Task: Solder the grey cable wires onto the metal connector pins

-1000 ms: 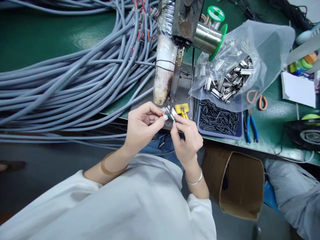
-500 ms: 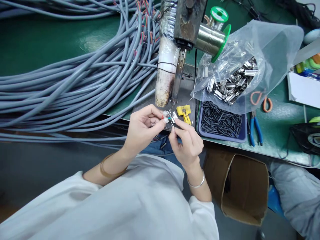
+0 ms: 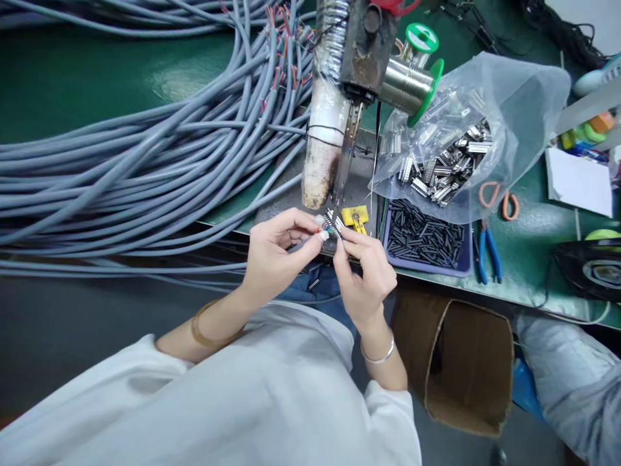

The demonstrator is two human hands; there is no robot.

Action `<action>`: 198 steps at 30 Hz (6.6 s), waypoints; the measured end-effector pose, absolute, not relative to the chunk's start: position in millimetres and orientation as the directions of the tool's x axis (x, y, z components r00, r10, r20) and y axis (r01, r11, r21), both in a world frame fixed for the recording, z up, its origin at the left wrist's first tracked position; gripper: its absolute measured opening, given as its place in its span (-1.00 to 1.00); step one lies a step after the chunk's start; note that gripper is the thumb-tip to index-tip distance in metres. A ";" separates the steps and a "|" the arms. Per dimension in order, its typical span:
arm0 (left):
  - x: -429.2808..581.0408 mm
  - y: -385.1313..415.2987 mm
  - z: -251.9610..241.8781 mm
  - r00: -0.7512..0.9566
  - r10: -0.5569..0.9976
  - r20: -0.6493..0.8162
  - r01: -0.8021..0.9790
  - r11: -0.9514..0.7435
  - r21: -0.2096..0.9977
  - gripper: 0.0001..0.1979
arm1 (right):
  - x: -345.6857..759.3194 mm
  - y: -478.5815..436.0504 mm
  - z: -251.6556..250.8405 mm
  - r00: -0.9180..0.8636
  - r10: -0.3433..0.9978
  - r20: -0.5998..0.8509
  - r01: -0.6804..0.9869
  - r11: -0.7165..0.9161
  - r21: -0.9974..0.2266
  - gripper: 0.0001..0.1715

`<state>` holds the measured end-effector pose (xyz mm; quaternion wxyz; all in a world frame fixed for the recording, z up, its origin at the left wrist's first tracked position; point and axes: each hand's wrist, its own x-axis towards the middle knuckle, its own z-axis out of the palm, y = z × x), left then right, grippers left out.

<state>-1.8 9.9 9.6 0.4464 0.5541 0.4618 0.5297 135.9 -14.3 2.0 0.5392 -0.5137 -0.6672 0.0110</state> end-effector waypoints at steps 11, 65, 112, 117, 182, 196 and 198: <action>-3.2 12.9 10.2 0.025 0.995 0.099 -0.007 -0.099 0.995 -0.91 | 135.7 -10.8 1.5 0.119 0.700 0.704 0.668 0.468 -0.578 -0.79; -8.1 13.9 13.6 0.065 0.979 0.195 0.109 -0.201 0.974 -0.96 | 135.4 -9.7 9.7 0.115 0.727 0.677 0.656 0.457 -0.601 -0.81; -27.9 -1.9 13.9 0.501 0.859 -0.102 -0.267 0.266 0.926 -0.84 | 153.8 -51.0 28.0 -0.299 0.745 0.596 0.803 0.534 -0.264 -0.68; -29.7 -3.5 11.2 0.462 0.884 -0.077 -0.277 0.226 0.934 -0.85 | 162.8 -56.5 22.4 -0.413 0.673 0.613 0.762 0.625 -0.172 -0.62; -1.1 13.1 19.8 -0.010 0.997 0.070 0.026 -0.070 0.997 -0.92 | 142.8 -14.0 4.6 -0.067 0.657 0.751 0.749 0.530 -0.397 -0.73; -8.0 14.0 18.8 0.091 0.995 -0.031 -0.082 0.038 0.996 -0.91 | 139.6 -13.7 3.0 0.083 0.716 0.693 0.665 0.479 -0.574 -0.77; -6.6 13.2 17.1 0.056 0.998 0.007 -0.036 -0.005 0.999 -0.93 | 139.1 -12.9 2.3 0.079 0.707 0.703 0.674 0.482 -0.560 -0.77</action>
